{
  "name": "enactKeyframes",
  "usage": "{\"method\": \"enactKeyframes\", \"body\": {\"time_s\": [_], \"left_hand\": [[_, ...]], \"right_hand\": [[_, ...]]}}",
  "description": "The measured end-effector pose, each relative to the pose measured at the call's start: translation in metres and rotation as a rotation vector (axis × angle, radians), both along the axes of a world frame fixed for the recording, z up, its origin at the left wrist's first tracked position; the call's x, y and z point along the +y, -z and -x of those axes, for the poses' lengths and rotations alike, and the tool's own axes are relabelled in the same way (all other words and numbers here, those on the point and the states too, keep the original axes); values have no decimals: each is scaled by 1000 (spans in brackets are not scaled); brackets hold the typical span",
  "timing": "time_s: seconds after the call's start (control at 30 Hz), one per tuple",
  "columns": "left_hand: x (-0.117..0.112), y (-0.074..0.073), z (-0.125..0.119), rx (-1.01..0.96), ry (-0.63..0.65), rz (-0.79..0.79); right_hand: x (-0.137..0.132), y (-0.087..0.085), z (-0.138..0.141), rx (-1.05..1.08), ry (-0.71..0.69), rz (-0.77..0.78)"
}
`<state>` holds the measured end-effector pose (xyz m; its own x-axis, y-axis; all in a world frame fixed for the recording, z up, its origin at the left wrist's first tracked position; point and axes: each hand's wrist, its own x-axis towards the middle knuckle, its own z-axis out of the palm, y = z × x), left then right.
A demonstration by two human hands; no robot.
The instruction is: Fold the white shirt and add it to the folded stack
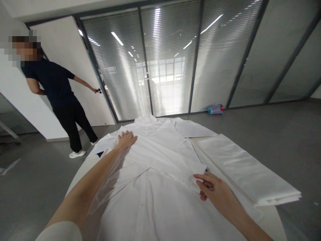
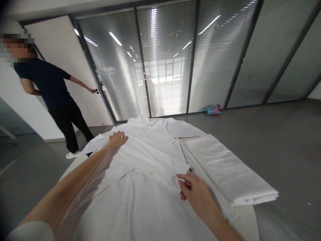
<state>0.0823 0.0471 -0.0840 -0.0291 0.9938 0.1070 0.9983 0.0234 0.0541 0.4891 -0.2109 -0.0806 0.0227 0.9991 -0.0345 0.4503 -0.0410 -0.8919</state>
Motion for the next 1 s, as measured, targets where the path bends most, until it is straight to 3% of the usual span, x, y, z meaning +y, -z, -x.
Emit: {"method": "enactKeyframes", "body": {"time_s": [0.2,0.37,0.5,0.6,0.77,0.93,1.0], "left_hand": [[-9,9,-36,-28,27,46],[-23,-1,-47,-57,49,24],[-45,-1,-72,-96,223,-78],[-58,6,-87,-91,348,-20],[-67,8,-93,-95,350,38],[-68,-4,-96,-94,489,-147],[-58,-9,-92,-111,479,-188]], "right_hand": [[-1,-1,1,-2,-1,-4],[-1,2,1,26,-10,-7],[-1,1,1,23,-18,-4],[-2,-1,2,14,-18,-2],[-3,-3,3,9,-14,-6],[-3,-3,3,21,-18,-11],[-3,-2,2,13,-16,-11]]}}
